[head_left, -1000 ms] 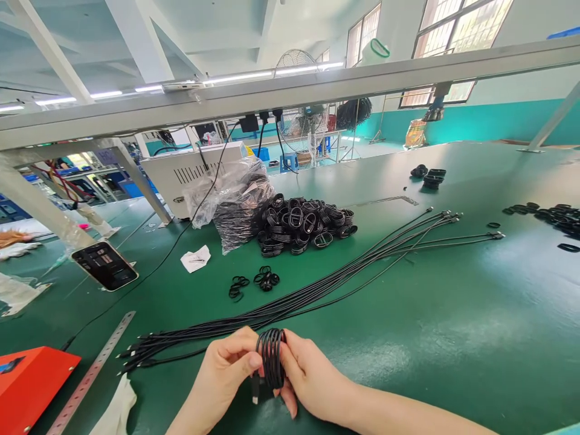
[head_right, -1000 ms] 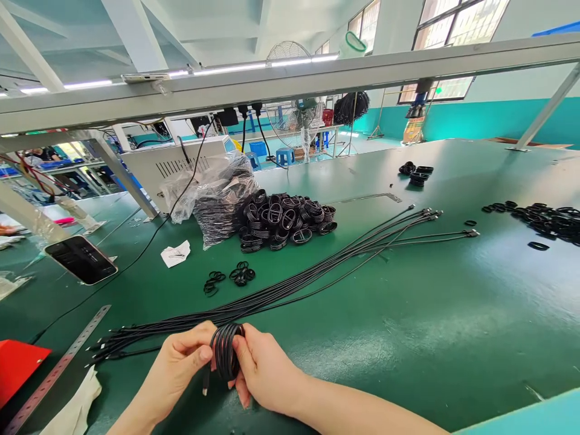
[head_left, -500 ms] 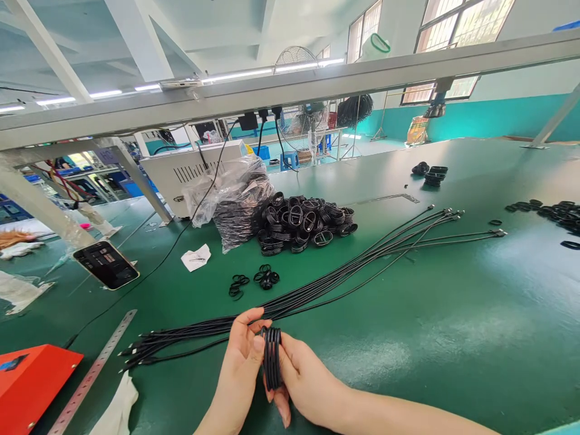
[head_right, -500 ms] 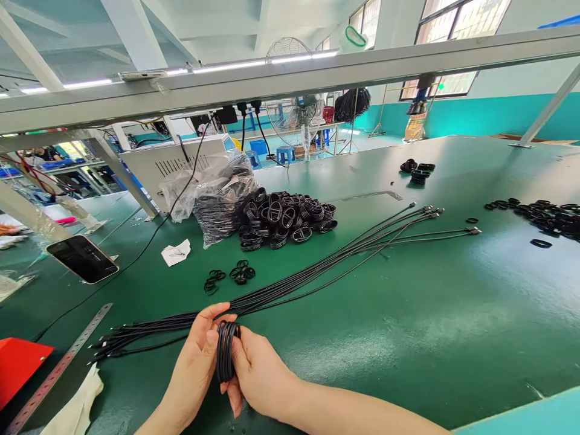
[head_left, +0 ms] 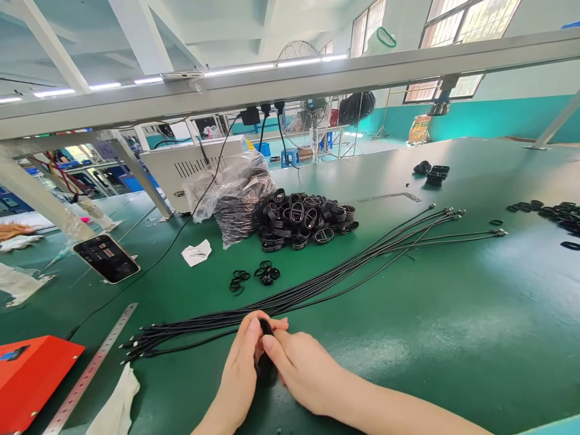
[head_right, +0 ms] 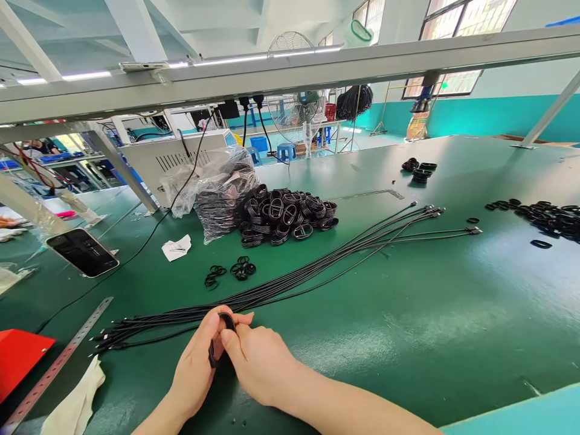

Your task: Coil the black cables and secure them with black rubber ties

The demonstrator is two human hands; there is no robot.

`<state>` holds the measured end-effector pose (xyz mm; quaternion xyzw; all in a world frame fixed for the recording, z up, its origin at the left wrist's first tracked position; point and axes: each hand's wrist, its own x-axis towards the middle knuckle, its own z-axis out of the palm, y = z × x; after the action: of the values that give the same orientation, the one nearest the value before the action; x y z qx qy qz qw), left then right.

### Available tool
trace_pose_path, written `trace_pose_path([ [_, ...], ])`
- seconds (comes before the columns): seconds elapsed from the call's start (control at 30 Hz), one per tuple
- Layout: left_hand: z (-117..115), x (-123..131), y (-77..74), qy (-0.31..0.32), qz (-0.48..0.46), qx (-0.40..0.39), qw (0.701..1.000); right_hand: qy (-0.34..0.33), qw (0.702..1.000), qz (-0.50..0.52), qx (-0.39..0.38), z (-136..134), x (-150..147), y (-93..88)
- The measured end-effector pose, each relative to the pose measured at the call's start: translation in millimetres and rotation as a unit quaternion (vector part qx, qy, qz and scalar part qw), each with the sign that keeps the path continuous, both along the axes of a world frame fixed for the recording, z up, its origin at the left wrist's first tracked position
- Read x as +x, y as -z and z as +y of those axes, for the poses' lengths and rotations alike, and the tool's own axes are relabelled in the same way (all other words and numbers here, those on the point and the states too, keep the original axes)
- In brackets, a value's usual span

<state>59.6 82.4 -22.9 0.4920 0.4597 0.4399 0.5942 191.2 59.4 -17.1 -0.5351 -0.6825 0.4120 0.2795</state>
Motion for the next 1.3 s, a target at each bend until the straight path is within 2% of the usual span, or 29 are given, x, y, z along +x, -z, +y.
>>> trace_pose_path([
  [0.07,2.9,-1.4,0.1,-0.016,-0.033,-0.004,0.999,0.013,0.996,-0.078,0.037,-0.1,7.3,-6.3],
  [0.1,3.3,-1.5,0.3,-0.015,-0.043,-0.011,0.999,0.012,0.996,-0.082,0.033,0.0,9.9,-7.9],
  [0.2,2.3,-0.5,1.4,-0.001,-0.04,-0.029,0.999,-0.014,0.999,0.031,-0.036,0.3,11.6,-6.6],
  [0.3,0.6,0.4,3.9,0.015,0.011,-0.007,1.0,-0.012,0.983,0.15,-0.1,0.5,7.4,-0.8],
  [0.4,-1.5,0.7,5.8,0.028,0.063,0.032,0.997,0.016,0.979,0.17,-0.111,1.0,2.8,4.2],
  [0.53,-6.5,1.5,1.4,0.041,0.096,0.049,0.993,0.022,0.992,0.097,-0.071,1.2,-1.1,6.2],
  [0.67,-10.0,0.4,-5.4,0.072,0.15,0.093,0.982,0.02,0.999,-0.04,-0.012,-0.7,-2.4,4.7],
  [0.73,-10.2,-0.3,-5.4,0.068,0.182,0.097,0.976,0.02,0.993,-0.116,0.025,-1.4,0.4,4.1],
  [0.8,-10.4,-0.5,-3.7,0.064,0.214,0.077,0.972,0.051,0.98,-0.178,0.073,-0.7,5.9,4.6],
  [0.87,-11.5,-0.8,-2.7,0.09,0.236,0.052,0.966,0.082,0.964,-0.213,0.134,1.7,12.3,6.9],
  [0.93,-13.4,-1.9,-3.8,0.135,0.238,0.029,0.961,0.056,0.952,-0.228,0.198,5.0,17.2,10.5],
  [1.0,-15.1,-4.0,-6.2,0.173,0.218,0.01,0.96,-0.003,0.94,-0.243,0.24,7.8,19.3,14.2],
  [1.13,-14.0,-8.6,-6.2,0.199,0.148,0.0,0.969,-0.049,0.94,-0.248,0.229,9.8,18.1,16.2],
  [1.3,-4.7,-9.1,5.8,0.202,0.123,-0.004,0.972,-0.01,0.939,-0.275,0.206,8.7,17.1,10.0],
])
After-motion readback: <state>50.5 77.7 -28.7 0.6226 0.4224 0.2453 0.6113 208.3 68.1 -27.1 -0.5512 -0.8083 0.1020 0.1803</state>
